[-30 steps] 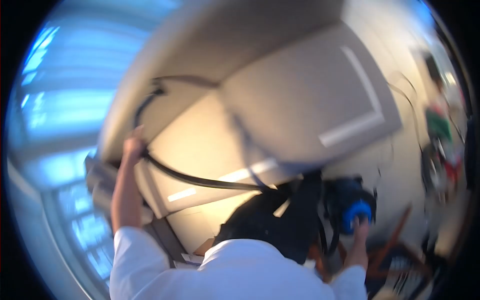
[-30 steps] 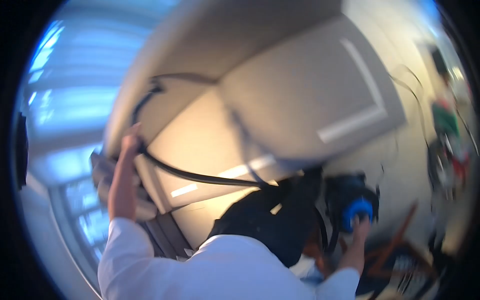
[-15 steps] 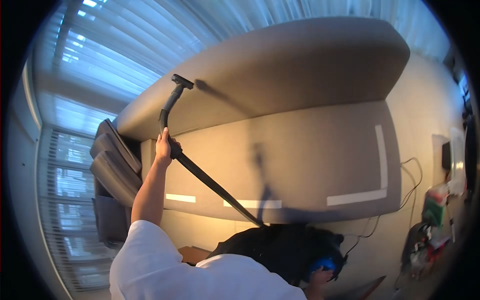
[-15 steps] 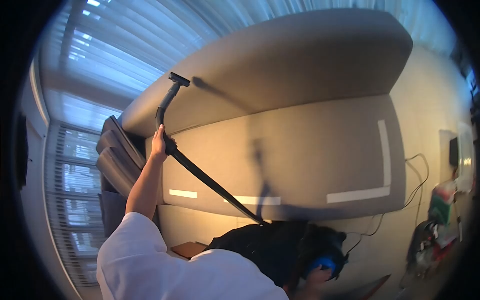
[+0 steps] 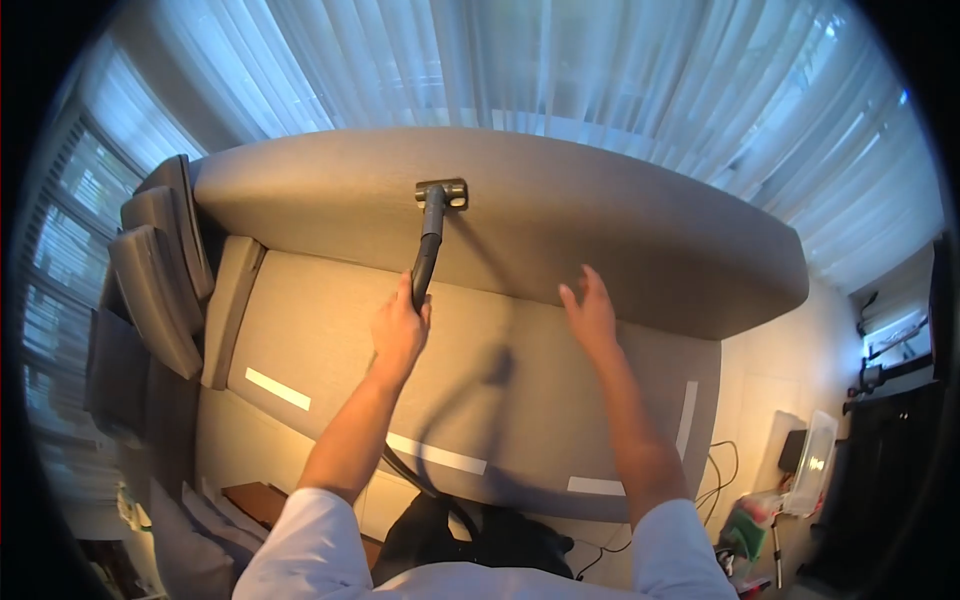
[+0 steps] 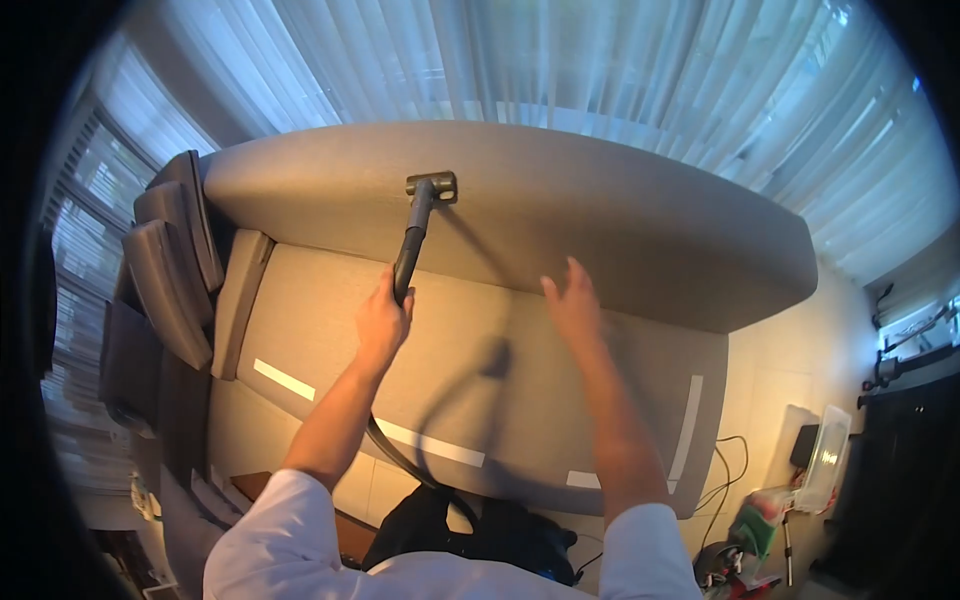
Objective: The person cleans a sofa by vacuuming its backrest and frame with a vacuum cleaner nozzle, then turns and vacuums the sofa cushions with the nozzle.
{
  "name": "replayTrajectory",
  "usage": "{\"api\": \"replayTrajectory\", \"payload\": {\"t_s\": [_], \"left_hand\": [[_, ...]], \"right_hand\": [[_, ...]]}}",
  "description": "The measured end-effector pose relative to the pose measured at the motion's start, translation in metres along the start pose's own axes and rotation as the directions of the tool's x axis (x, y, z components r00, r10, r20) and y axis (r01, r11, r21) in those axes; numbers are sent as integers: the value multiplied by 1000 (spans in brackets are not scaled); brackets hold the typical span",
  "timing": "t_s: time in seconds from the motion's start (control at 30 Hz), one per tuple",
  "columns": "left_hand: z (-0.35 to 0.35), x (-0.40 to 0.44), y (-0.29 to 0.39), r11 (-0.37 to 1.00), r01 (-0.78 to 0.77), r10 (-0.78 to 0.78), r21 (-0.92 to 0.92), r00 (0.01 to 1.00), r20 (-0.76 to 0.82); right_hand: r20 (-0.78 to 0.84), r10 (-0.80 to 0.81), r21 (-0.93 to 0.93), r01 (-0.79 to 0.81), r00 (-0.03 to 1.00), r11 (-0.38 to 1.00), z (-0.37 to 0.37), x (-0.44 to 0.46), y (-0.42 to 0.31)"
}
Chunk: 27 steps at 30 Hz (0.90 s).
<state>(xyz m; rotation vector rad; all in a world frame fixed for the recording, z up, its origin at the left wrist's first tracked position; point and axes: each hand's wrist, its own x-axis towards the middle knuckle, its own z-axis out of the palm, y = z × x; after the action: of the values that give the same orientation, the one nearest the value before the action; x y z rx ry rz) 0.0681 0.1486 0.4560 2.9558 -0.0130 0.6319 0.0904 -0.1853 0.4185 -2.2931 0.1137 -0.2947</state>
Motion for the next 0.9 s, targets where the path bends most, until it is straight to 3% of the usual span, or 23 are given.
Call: {"api": "replayTrajectory", "payload": {"t_s": [0.03,0.07,0.13,0.17,0.2,0.27,0.3,0.37,0.4,0.47,0.6,0.67,0.73,0.77,0.87,0.9], "left_hand": [[3,0,3,925,256,-236,-280,966,101],[5,2,5,712,490,-415,-503,871,262],[11,3,4,140,624,-405,-769,745,531],[15,1,8,-49,598,-440,-800,706,555],[28,-5,6,-119,559,-457,-820,702,545],[29,-6,4,50,534,-578,-844,705,412],[30,1,-5,35,536,-574,-843,701,422],[33,16,-33,372,579,-593,-726,750,294],[24,27,-40,363,590,-596,-721,742,307],[-5,68,-57,565,555,-480,-611,823,305],[-9,168,-90,672,523,-377,-524,851,366],[28,225,-92,772,513,-411,-376,853,321],[39,269,-89,719,519,-370,-462,848,379],[53,277,-90,765,486,-378,-423,870,317],[54,264,-98,713,486,-313,-506,866,390],[42,246,-101,633,563,-325,-531,816,478]], "right_hand": [[18,-54,7,54,998,999,13,27,-29],[61,-46,28,44,997,999,26,49,-60],[119,-112,31,109,987,994,67,81,-103],[135,-181,12,181,974,983,88,95,-116],[133,-180,-4,182,975,983,112,109,-125],[199,-304,-78,325,931,943,152,137,-135],[204,-302,-94,325,931,941,163,149,-140],[248,-323,-213,376,914,902,187,173,-149],[260,-315,-219,374,913,901,202,187,-148],[273,-359,-339,439,893,832,232,218,-148],[235,-374,-510,441,897,739,259,251,-172],[183,-333,-556,377,925,741,254,255,-182],[124,-359,-524,368,925,768,255,254,-173],[75,-414,-491,395,907,777,255,257,-171],[-8,-396,-379,364,918,851,257,266,-165],[-33,-383,-388,341,923,856,255,269,-163]]}}
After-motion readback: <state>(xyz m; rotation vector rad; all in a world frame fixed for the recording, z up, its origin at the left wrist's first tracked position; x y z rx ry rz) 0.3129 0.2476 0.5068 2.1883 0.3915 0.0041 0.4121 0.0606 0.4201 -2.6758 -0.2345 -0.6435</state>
